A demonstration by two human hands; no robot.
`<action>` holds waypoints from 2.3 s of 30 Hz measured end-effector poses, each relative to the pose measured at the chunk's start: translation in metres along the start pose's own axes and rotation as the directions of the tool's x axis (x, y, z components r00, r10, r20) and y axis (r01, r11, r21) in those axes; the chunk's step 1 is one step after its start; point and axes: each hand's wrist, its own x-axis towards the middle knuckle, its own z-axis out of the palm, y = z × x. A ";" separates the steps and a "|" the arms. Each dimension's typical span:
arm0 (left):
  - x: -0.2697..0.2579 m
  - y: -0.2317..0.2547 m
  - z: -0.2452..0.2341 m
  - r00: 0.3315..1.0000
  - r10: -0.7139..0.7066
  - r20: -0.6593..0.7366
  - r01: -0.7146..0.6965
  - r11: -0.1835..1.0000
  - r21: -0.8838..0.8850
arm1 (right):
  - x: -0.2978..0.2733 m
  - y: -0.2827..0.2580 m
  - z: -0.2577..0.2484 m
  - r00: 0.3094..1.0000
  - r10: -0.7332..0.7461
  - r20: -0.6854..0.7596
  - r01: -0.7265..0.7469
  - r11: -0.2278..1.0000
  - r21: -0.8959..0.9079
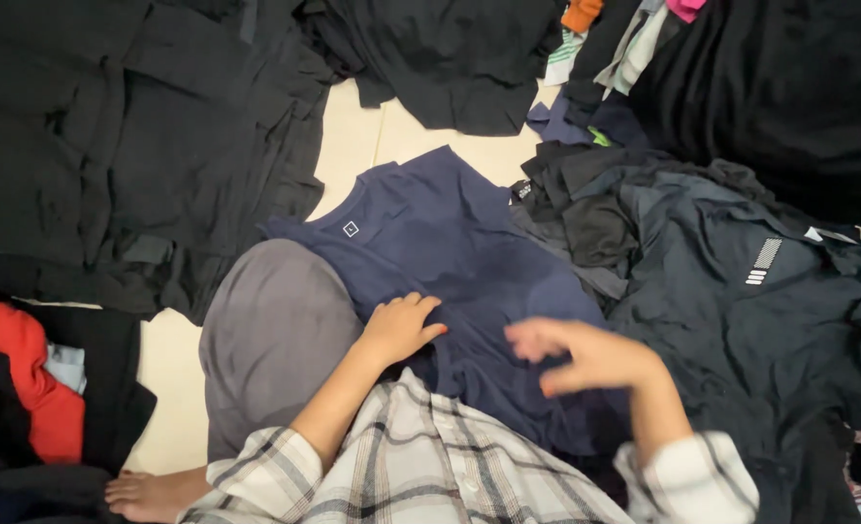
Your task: Attaching tags to various clothing items using a handheld tagging gun
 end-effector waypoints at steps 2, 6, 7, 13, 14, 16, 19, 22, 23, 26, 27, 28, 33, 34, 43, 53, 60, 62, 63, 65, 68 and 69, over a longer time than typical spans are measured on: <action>0.002 -0.014 0.020 0.998 -0.023 0.064 0.020 0.999 0.039 | 0.046 -0.001 -0.018 0.997 0.025 -0.073 -0.013 0.988 0.155; 0.011 -0.034 0.053 0.988 -0.061 0.144 0.052 0.997 0.063 | 0.173 0.060 -0.032 0.831 -0.157 -0.534 -0.033 0.944 -0.329; 0.012 -0.034 0.051 0.983 -0.051 0.176 0.047 0.999 0.024 | 0.204 0.077 -0.032 0.807 -0.210 -0.552 -0.032 0.918 -0.396; 0.012 -0.039 0.051 0.985 -0.051 0.166 0.052 0.999 -0.007 | 0.277 0.046 0.017 0.942 0.042 -0.332 -0.288 0.607 -0.741; 0.010 -0.037 0.048 0.984 -0.051 0.170 0.052 0.999 0.000 | 0.277 0.039 0.018 0.941 0.041 -0.336 -0.289 0.613 -0.736; 0.006 -0.033 0.042 0.979 -0.052 0.197 0.053 0.999 -0.001 | 0.275 0.025 0.018 0.914 0.226 -0.337 -0.403 0.603 -0.688; 0.010 -0.036 0.040 0.977 -0.068 0.201 0.075 0.997 -0.030 | 0.274 0.038 -0.014 0.805 0.389 -0.447 -0.586 0.634 -0.504; 0.012 -0.030 0.022 0.986 -0.079 0.143 0.094 0.991 -0.100 | 0.278 0.100 -0.055 0.628 0.496 -0.600 -0.735 0.631 -0.248; 0.021 -0.032 0.016 0.986 -0.077 0.147 0.092 0.991 -0.097 | 0.278 0.104 -0.067 0.625 0.498 -0.601 -0.736 0.631 -0.243; 0.052 -0.042 -0.001 0.990 -0.111 -0.082 0.084 0.956 -0.280 | 0.283 0.130 -0.087 0.557 0.608 -0.565 -0.788 0.601 -0.130; 0.067 -0.049 -0.011 0.961 -0.148 -0.236 0.075 0.953 -0.293 | 0.291 0.145 -0.089 0.550 0.545 -0.633 -0.797 0.569 -0.203; 0.081 -0.055 -0.020 0.906 -0.184 -0.382 0.064 0.950 -0.305 | 0.298 0.161 -0.091 0.545 0.473 -0.692 -0.804 0.529 -0.272; 0.142 -0.108 -0.005 0.800 -0.398 -0.449 0.356 0.917 -0.178 | 0.292 0.079 -0.063 0.630 -0.138 -0.764 -0.578 0.574 -0.580; 0.146 -0.111 -0.004 0.796 -0.413 -0.442 0.412 0.905 -0.104 | 0.296 0.069 -0.055 0.703 -0.210 -0.679 -0.394 0.680 -0.618; 0.126 -0.058 -0.040 0.905 -0.258 -0.337 0.306 0.947 0.095 | 0.298 0.085 -0.095 0.609 0.283 -0.741 -0.671 0.682 -0.291; 0.114 -0.075 -0.021 0.916 -0.299 -0.267 0.323 0.945 0.052 | 0.194 0.090 -0.084 0.622 -0.265 -0.737 -0.008 0.939 -0.344; 0.004 -0.030 0.034 0.954 0.135 0.269 -0.128 0.991 -0.043 | 0.006 0.075 -0.003 0.859 0.120 -0.497 -0.184 0.979 -0.082; -0.011 -0.032 0.056 0.949 0.136 0.285 -0.126 0.991 -0.055 | -0.030 0.092 0.021 0.897 0.220 -0.384 -0.235 0.972 0.009; -0.013 -0.033 0.062 0.950 0.114 0.291 -0.122 0.993 0.009 | -0.043 0.106 0.034 0.883 0.372 -0.285 -0.396 0.917 -0.031; -0.010 -0.037 0.069 0.952 0.097 0.289 -0.124 0.989 0.078 | -0.057 0.110 0.054 0.832 0.517 -0.202 -0.541 0.836 -0.089; -0.004 -0.038 0.055 0.986 0.139 0.087 -0.136 0.990 -0.034 | -0.058 0.086 0.076 0.796 0.544 -0.265 -0.605 0.703 -0.373; -0.007 -0.035 0.038 0.993 0.121 -0.014 -0.117 0.918 -0.380 | -0.059 0.080 0.082 0.789 0.529 -0.313 -0.615 0.673 -0.411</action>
